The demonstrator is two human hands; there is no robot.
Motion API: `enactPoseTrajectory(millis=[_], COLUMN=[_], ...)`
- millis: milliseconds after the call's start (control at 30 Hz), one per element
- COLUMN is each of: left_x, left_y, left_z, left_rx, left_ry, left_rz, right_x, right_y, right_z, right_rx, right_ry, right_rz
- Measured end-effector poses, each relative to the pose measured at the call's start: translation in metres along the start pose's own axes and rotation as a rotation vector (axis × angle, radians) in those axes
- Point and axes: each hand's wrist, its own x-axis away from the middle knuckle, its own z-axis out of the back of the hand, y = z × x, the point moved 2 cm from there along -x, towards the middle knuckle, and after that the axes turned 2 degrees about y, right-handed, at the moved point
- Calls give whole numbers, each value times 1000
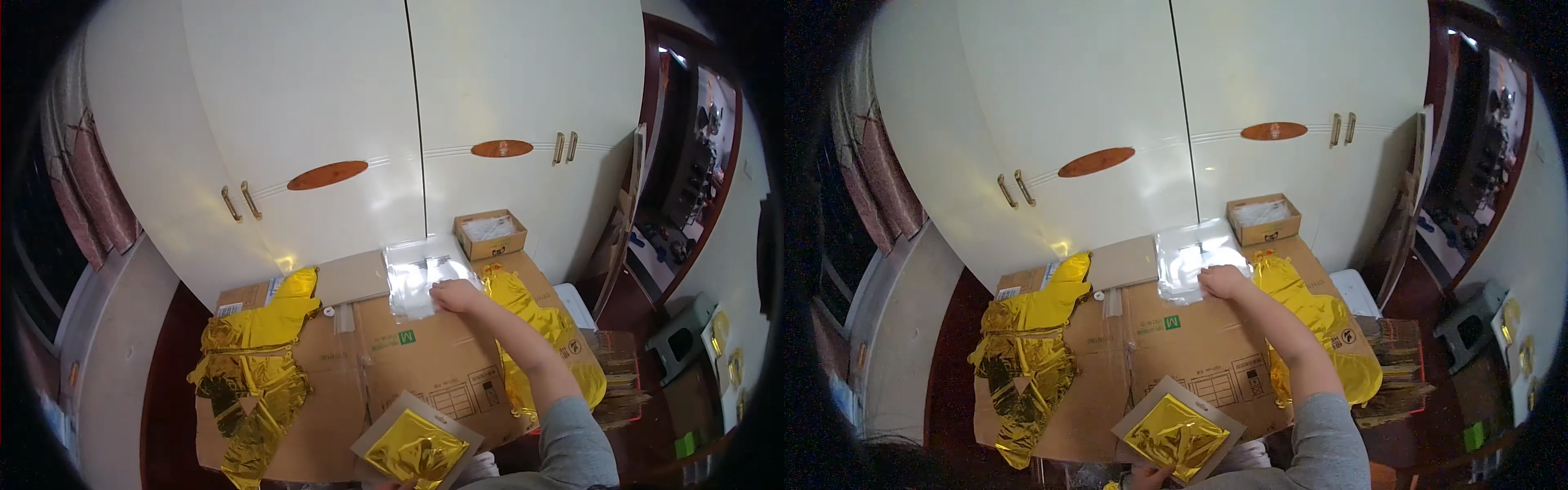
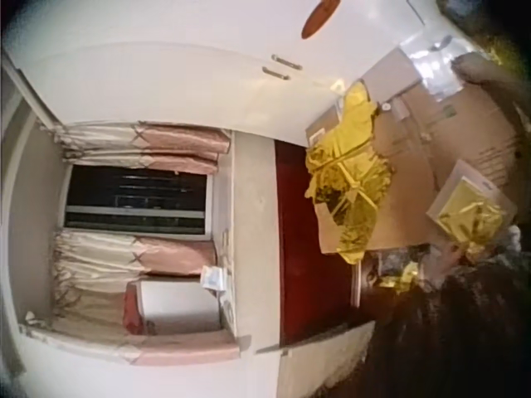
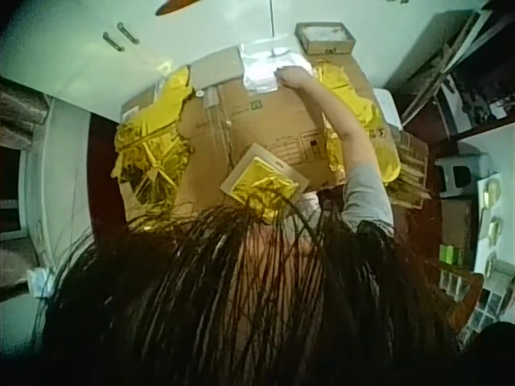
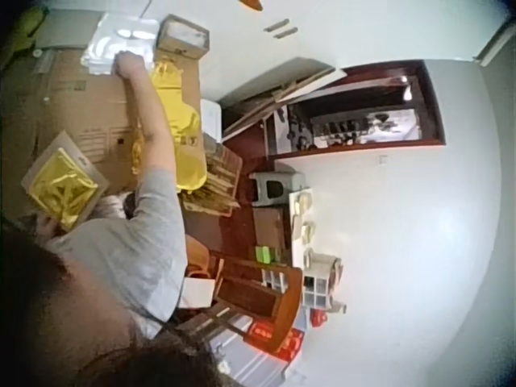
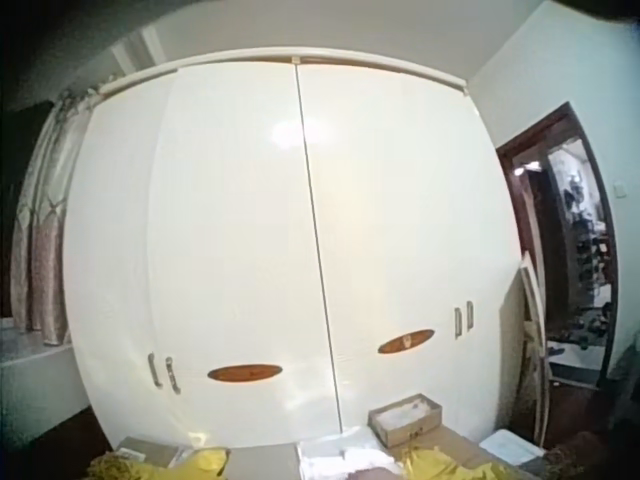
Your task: Manually folding gold metallic balloons and placing them into clear plastic bags with cardboard inserts for retail packaging.
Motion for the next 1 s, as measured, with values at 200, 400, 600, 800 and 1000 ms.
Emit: enactPoseTrajectory(millis=[200, 400, 600, 800, 1000], left_x=[-2, -7, -17, -27, -23], left_y=[10, 22, 14, 8, 29], left_z=[24, 44, 47, 50, 46], left_rx=[-204, -287, -214, -417, 22], left_ry=[84, 188, 198, 153, 201], left_rz=[-202, -357, -322, -514, -17], right_x=[-1, -8, -17, -21, -23], right_y=[5, 4, 16, 22, 25], right_z=[6, 15, 21, -13, -33], right_rx=[-51, -172, -357, 25, 88], right_ry=[-37, -57, -71, -32, 46], right_rz=[-182, -338, -383, -27, -110])
